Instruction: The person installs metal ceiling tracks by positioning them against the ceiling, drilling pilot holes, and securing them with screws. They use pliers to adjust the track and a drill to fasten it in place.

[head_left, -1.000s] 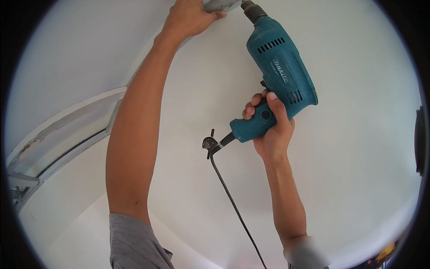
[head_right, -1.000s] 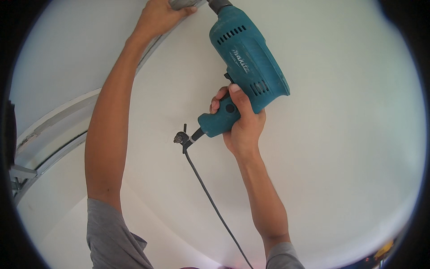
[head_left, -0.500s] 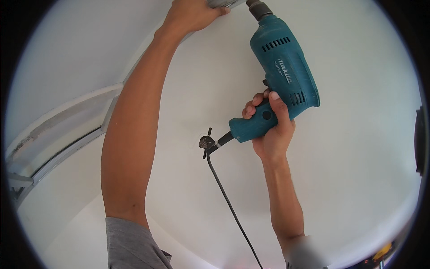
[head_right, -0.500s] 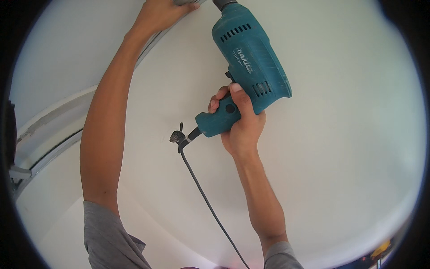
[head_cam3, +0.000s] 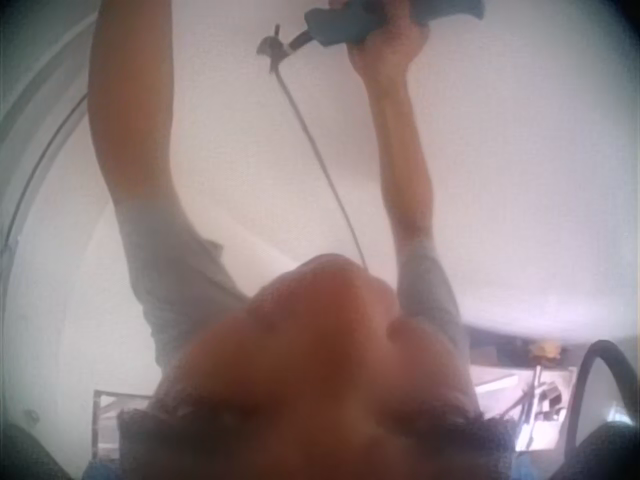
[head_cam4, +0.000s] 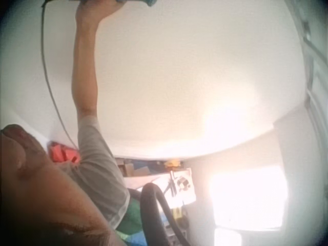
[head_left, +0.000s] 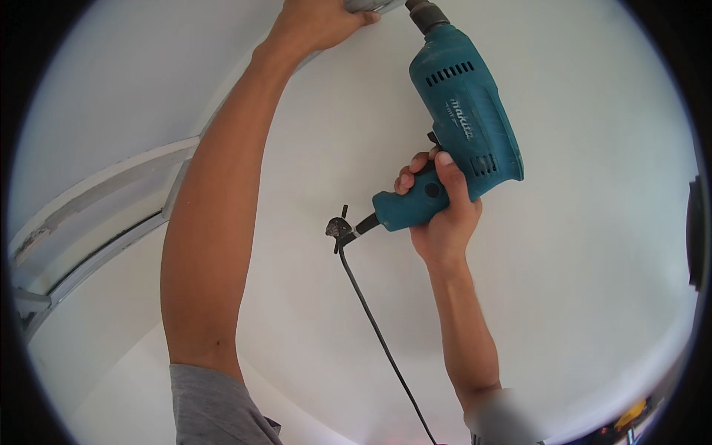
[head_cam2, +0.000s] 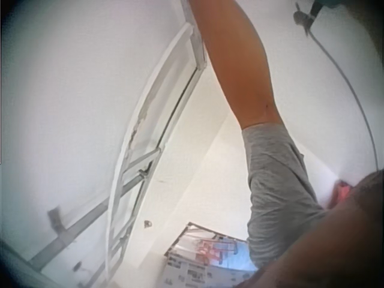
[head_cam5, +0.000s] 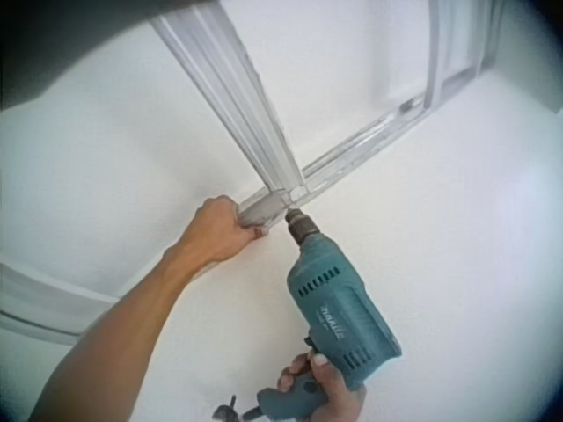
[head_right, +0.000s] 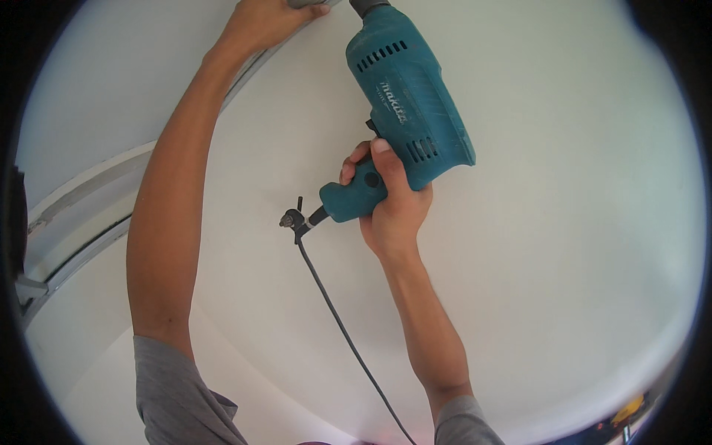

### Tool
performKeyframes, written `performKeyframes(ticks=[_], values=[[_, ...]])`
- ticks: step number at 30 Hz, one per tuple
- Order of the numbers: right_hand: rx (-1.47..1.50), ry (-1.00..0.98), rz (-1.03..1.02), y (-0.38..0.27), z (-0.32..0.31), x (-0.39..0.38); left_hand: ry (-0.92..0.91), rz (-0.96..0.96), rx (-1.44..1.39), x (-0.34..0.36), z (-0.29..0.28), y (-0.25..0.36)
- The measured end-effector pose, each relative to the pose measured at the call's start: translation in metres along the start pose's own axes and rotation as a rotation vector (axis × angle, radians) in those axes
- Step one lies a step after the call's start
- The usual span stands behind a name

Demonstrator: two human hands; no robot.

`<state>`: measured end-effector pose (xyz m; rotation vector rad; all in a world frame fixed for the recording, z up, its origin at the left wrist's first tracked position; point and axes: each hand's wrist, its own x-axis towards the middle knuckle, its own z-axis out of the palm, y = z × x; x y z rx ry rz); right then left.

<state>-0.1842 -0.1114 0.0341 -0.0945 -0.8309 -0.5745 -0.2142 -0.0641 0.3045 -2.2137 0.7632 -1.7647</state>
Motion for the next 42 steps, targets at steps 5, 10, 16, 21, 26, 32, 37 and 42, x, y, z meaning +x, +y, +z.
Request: performKeyframes(ticks=[5,10,16,21,26,32,37,42], values=[[0.003,0.002,0.009,-0.002,0.003,0.0,-0.067,-0.109,0.015,0.003,-0.002,0.001],[-0.019,-0.016,0.032,-0.006,0.0,0.004,0.007,0.002,0.059,0.014,0.01,-0.001],[0.061,-0.011,0.022,-0.001,-0.005,0.008,-0.024,-0.016,0.024,0.016,0.012,0.004],[0.078,-0.021,0.019,0.001,-0.007,0.007,-0.055,-0.039,0.025,0.011,0.003,0.008],[0.07,-0.004,0.023,0.002,-0.008,0.006,-0.038,-0.014,0.007,0.011,0.004,0.008],[0.084,0.004,0.021,0.004,-0.008,0.006,-0.062,-0.05,0.012,0.011,0.011,0.005],[0.083,0.011,0.021,0.007,-0.012,0.006,-0.067,-0.067,0.015,0.011,0.013,0.008],[0.083,0.009,0.018,0.011,-0.015,0.007,-0.076,-0.065,-0.006,0.005,0.015,0.009]])
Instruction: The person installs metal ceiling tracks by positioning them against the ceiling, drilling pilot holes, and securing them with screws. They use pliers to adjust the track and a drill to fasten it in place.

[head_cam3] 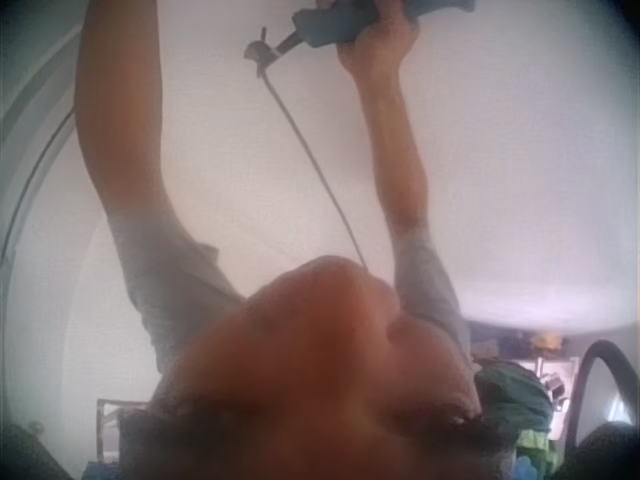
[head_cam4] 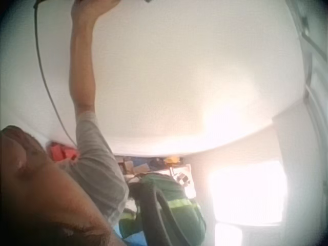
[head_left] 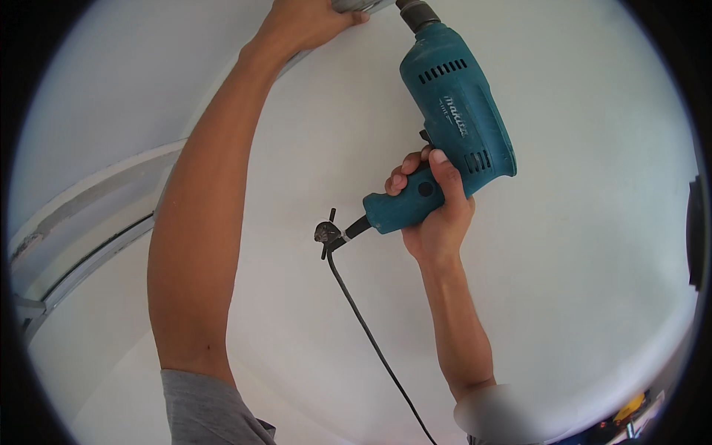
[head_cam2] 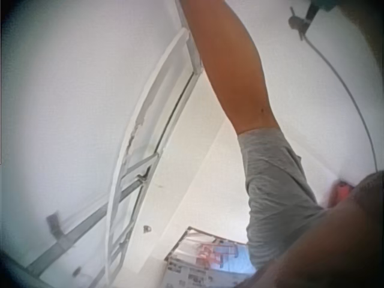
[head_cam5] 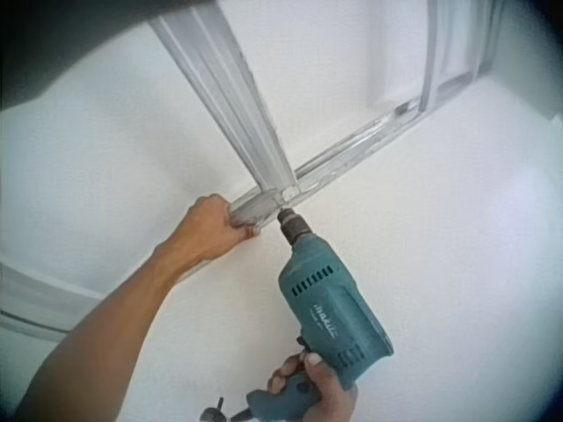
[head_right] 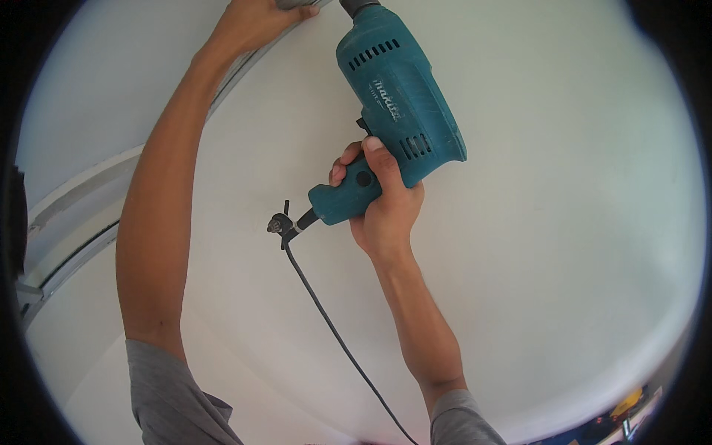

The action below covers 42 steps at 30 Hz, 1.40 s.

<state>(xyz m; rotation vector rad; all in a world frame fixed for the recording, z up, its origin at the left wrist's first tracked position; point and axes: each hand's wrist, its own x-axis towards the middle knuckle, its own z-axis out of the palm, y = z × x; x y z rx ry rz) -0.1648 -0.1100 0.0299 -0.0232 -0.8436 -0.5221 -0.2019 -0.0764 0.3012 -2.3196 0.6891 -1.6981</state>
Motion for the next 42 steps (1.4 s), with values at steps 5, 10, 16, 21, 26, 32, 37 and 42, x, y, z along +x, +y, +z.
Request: performKeyframes(ticks=[5,10,16,21,26,32,37,42], values=[[-0.048,-0.022,-0.03,0.005,-0.004,0.001,0.05,0.027,-0.024,-0.001,0.006,-0.006],[-0.069,-0.016,-0.021,0.013,-0.013,-0.001,0.04,0.048,0.003,-0.004,0.02,-0.012],[-0.058,-0.018,0.001,0.003,-0.012,0.005,0.047,0.04,-0.02,-0.009,0.021,-0.007],[-0.035,-0.019,-0.006,-0.01,0.003,0.002,0.058,0.03,-0.02,0.002,-0.003,-0.002],[-0.011,-0.014,0.021,-0.012,0.011,-0.001,0.079,0.031,-0.02,0.001,-0.009,-0.003],[-0.006,-0.011,0.019,-0.01,0.011,-0.001,0.047,0.0,-0.013,0.003,-0.01,-0.002],[-0.079,-0.017,-0.01,-0.013,0.015,-0.002,0.041,0.028,-0.032,0.005,-0.01,0.0],[-0.126,-0.009,-0.025,-0.014,0.018,-0.002,0.052,0.031,-0.002,0.006,-0.009,0.001]])
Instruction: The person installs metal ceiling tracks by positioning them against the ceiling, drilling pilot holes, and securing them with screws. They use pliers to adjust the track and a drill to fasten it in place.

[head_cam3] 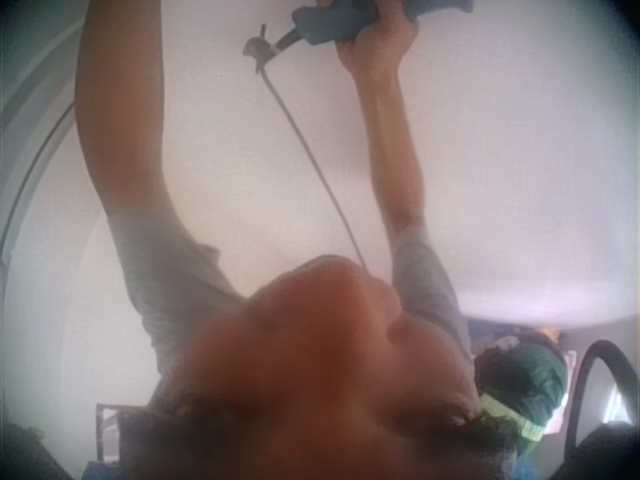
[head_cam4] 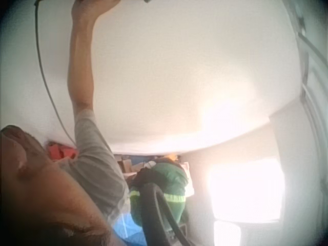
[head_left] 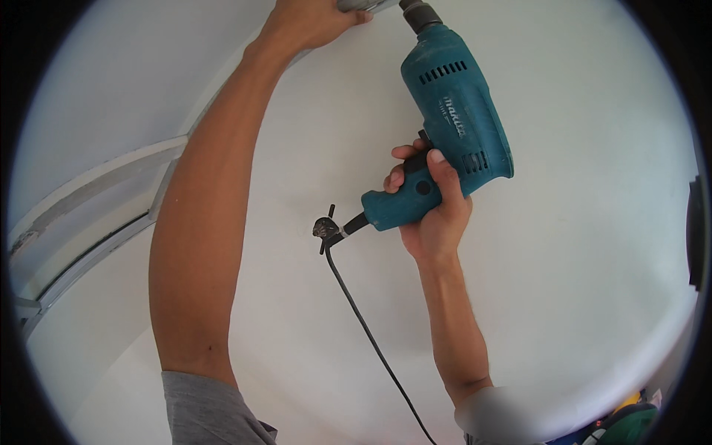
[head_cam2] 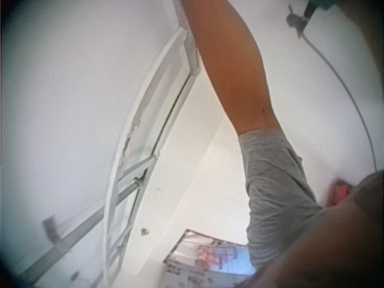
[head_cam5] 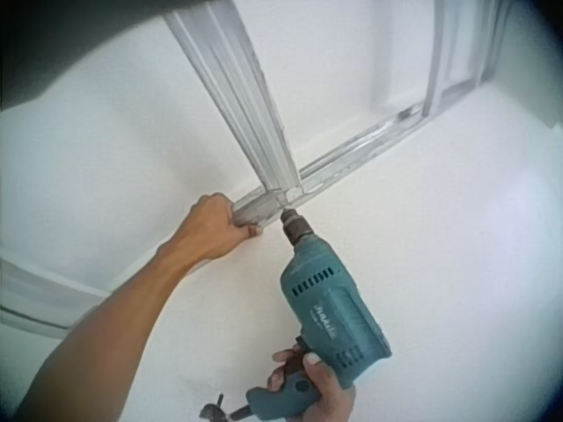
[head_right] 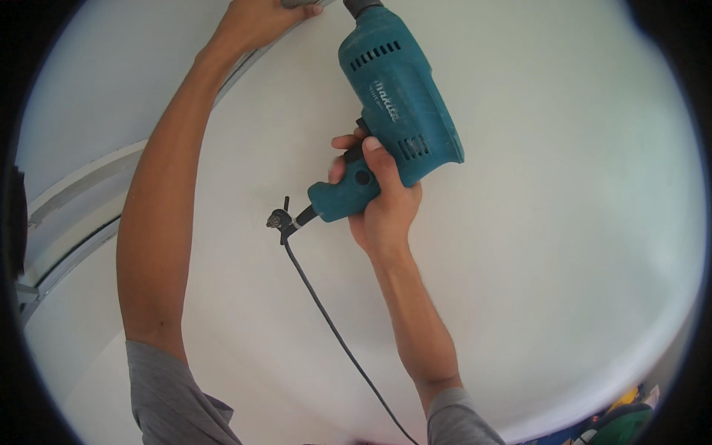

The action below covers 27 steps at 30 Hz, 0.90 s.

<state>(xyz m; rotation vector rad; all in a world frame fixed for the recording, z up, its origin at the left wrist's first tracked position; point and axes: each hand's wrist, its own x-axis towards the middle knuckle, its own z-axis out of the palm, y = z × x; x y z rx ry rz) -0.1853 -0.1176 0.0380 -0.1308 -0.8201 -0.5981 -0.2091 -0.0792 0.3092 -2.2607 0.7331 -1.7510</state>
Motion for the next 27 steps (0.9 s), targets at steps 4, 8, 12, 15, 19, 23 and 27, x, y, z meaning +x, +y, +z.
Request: performKeyframes(ticks=[4,8,12,15,19,23,27], values=[[0.001,-0.004,0.001,0.0002,0.0,-0.0007,-0.024,-0.003,-0.049,-0.0008,-0.0017,0.0002],[-0.005,-0.013,0.002,0.0,-0.0006,0.0017,-0.03,-0.022,-0.005,-0.0009,-0.0023,0.0015],[0.033,-0.016,0.011,0.0005,0.0009,0.0034,0.018,-0.01,-0.017,0.0009,-0.002,-0.001],[0.057,-0.006,0.012,0.0013,0.0022,0.0033,0.013,-0.005,-0.003,0.0028,-0.0029,-0.0044],[0.067,0.004,0.019,0.0015,0.0023,0.0018,0.009,0.01,-0.004,0.0027,-0.0026,-0.0054],[0.07,0.034,0.024,0.0008,0.0043,0.0023,-0.005,-0.017,-0.02,0.0003,-0.0037,0.0008],[0.057,0.006,0.007,-0.0007,0.0086,0.0017,-0.048,-0.016,-0.017,-0.0061,-0.0076,0.0038]])
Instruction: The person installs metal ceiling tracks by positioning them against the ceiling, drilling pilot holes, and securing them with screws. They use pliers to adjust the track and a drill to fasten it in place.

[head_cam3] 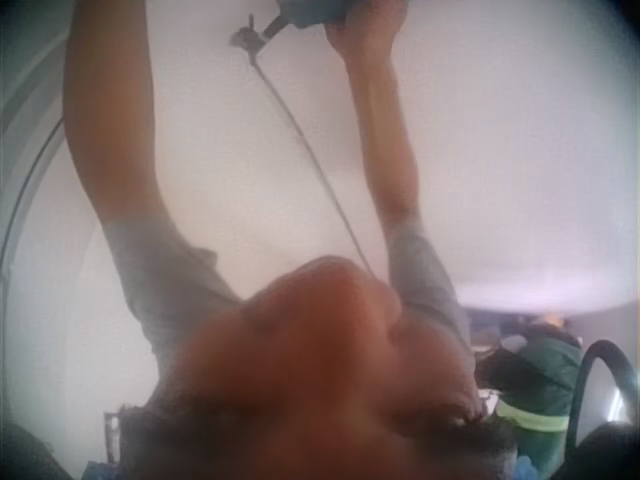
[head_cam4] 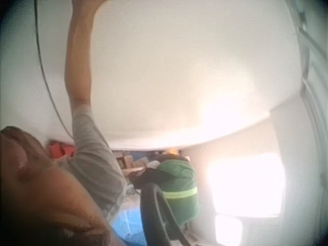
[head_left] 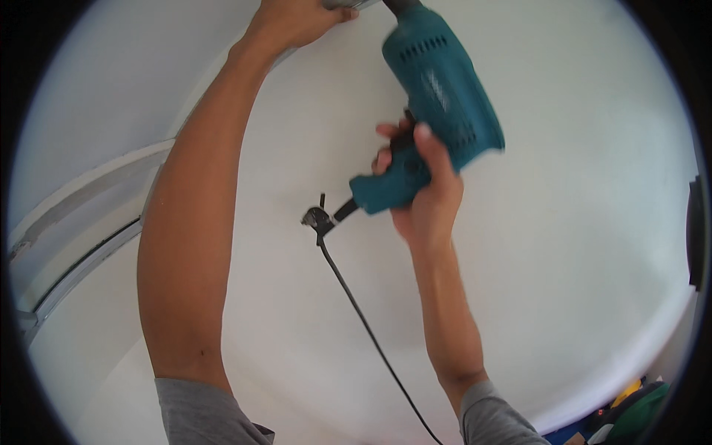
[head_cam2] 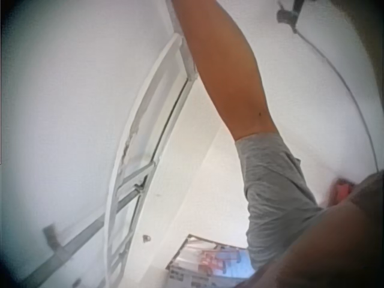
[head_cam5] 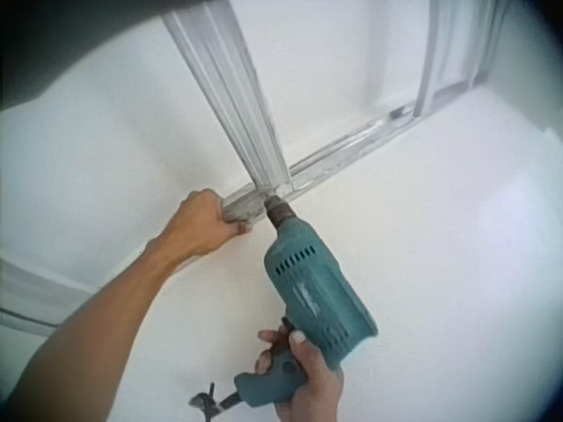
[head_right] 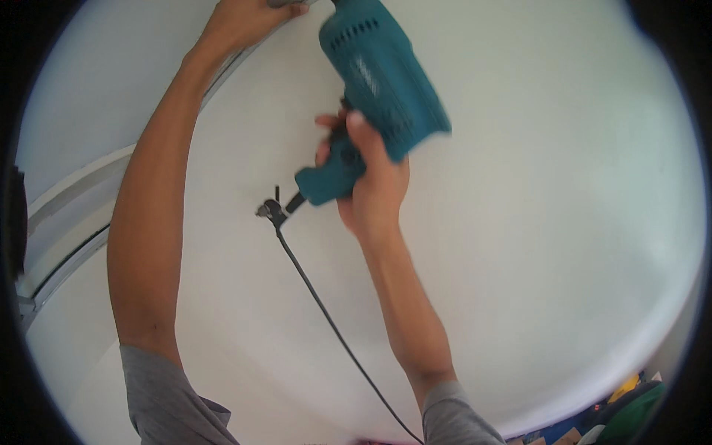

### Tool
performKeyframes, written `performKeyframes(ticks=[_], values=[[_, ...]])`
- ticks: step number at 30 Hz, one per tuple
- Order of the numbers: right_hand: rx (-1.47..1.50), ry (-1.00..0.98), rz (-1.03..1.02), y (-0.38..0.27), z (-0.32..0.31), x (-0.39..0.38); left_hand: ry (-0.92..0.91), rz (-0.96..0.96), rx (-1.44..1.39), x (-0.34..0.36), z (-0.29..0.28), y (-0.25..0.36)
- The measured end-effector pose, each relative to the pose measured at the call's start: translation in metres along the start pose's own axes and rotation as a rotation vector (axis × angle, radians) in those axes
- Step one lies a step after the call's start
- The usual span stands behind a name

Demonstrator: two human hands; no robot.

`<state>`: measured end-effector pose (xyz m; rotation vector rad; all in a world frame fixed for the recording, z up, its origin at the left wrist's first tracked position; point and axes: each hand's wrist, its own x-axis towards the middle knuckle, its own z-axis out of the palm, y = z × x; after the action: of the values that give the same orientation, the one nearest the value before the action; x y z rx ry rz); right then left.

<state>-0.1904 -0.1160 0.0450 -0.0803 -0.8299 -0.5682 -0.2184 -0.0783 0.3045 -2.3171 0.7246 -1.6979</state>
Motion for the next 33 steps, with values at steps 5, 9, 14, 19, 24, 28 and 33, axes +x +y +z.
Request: performKeyframes(ticks=[5,9,14,19,24,28,33], values=[[0.01,-0.005,0.019,-0.002,-0.004,-0.002,0.015,0.084,0.031,-0.003,0.003,0.001],[-0.041,-0.019,-0.003,0.004,-0.013,-0.003,0.01,0.063,0.014,0.003,0.01,-0.002],[-0.108,-0.006,-0.016,0.018,-0.035,-0.011,0.013,0.042,0.061,0.016,0.017,-0.031],[-0.189,0.086,0.021,0.045,-0.07,-0.041,-0.001,0.05,0.096,0.033,0.047,-0.078],[-0.264,0.149,0.119,0.041,-0.067,-0.079,-0.041,0.025,0.148,0.063,0.038,-0.107],[-0.36,0.184,0.126,0.007,-0.032,-0.095,-0.015,0.043,0.173,0.112,-0.001,-0.114],[-0.405,0.291,0.087,-0.002,0.0,-0.087,-0.003,0.088,0.227,0.17,-0.005,-0.112]])
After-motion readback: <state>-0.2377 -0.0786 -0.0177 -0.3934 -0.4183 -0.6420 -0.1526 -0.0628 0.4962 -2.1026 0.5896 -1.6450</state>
